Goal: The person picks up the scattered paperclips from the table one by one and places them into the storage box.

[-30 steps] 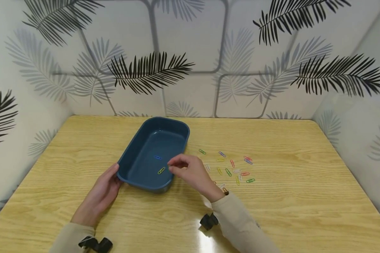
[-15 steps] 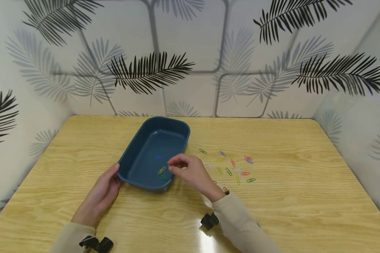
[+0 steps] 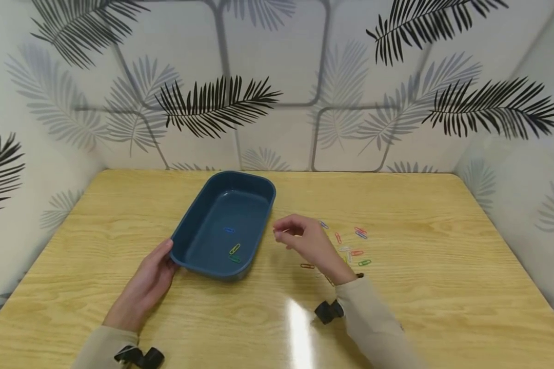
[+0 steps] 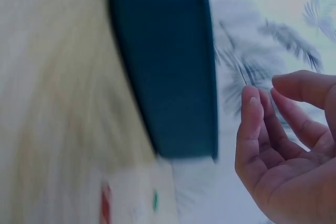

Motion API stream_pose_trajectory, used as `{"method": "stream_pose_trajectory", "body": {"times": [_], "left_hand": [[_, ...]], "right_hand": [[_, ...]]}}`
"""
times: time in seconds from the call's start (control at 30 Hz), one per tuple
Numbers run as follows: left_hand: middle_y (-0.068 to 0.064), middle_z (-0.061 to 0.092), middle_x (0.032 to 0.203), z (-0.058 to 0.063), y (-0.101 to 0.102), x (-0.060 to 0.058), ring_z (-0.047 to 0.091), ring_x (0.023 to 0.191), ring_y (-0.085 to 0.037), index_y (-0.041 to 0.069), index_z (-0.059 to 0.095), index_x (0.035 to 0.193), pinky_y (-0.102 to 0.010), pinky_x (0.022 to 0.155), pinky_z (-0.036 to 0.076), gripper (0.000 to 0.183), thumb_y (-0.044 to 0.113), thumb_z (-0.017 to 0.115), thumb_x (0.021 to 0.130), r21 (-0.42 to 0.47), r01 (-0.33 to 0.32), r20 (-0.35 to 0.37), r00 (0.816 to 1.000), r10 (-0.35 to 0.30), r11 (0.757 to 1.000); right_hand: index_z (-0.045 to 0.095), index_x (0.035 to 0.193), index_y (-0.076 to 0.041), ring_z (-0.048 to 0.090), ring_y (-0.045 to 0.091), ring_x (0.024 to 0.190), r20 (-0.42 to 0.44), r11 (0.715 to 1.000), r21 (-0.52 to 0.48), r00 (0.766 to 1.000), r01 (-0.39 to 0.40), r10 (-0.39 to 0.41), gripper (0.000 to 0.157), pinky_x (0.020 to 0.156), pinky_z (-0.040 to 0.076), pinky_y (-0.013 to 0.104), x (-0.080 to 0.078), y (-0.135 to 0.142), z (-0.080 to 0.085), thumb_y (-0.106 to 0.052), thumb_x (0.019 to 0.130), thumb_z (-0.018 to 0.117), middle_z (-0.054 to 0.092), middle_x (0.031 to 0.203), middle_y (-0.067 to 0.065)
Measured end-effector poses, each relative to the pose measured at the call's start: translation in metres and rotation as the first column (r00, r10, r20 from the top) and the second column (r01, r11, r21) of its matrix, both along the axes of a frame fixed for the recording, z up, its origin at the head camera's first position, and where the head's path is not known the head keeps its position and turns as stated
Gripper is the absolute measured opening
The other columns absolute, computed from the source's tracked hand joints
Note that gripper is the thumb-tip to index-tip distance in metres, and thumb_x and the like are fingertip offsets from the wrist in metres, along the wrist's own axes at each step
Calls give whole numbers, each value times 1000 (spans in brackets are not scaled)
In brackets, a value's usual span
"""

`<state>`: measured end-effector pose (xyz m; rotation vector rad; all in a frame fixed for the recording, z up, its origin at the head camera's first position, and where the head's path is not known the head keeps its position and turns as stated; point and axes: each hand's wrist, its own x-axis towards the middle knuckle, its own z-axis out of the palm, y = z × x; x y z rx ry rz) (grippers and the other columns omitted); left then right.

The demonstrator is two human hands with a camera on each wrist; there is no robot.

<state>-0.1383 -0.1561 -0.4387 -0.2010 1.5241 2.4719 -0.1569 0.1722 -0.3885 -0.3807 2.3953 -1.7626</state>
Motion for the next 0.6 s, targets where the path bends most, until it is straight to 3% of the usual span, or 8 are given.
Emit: {"method": "stream_pose_trajectory", "body": {"times": [0.33, 0.6], "left_hand": [[3, 51, 124, -1, -1, 1, 44, 116, -10, -4, 28, 145, -23, 98, 34, 49, 23, 40, 106, -18, -2, -9, 1000, 2, 1000], [4, 49, 127, -3, -1, 1, 42, 120, -9, -4, 23, 149, -23, 100, 33, 53, 24, 39, 107, -8, 16, -30, 999, -17, 1000]], "right_hand": [[60, 119, 7, 63, 25, 91, -3, 989, 100, 994, 112, -112, 34, 76, 54, 36, -2, 71, 5, -18, 96, 62, 63, 109, 23], [56, 124, 9, 62, 15, 92, -8, 974, 184, 991, 133, -133, 38, 75, 54, 35, 1, 110, 1, -17, 97, 61, 60, 117, 24]]}}
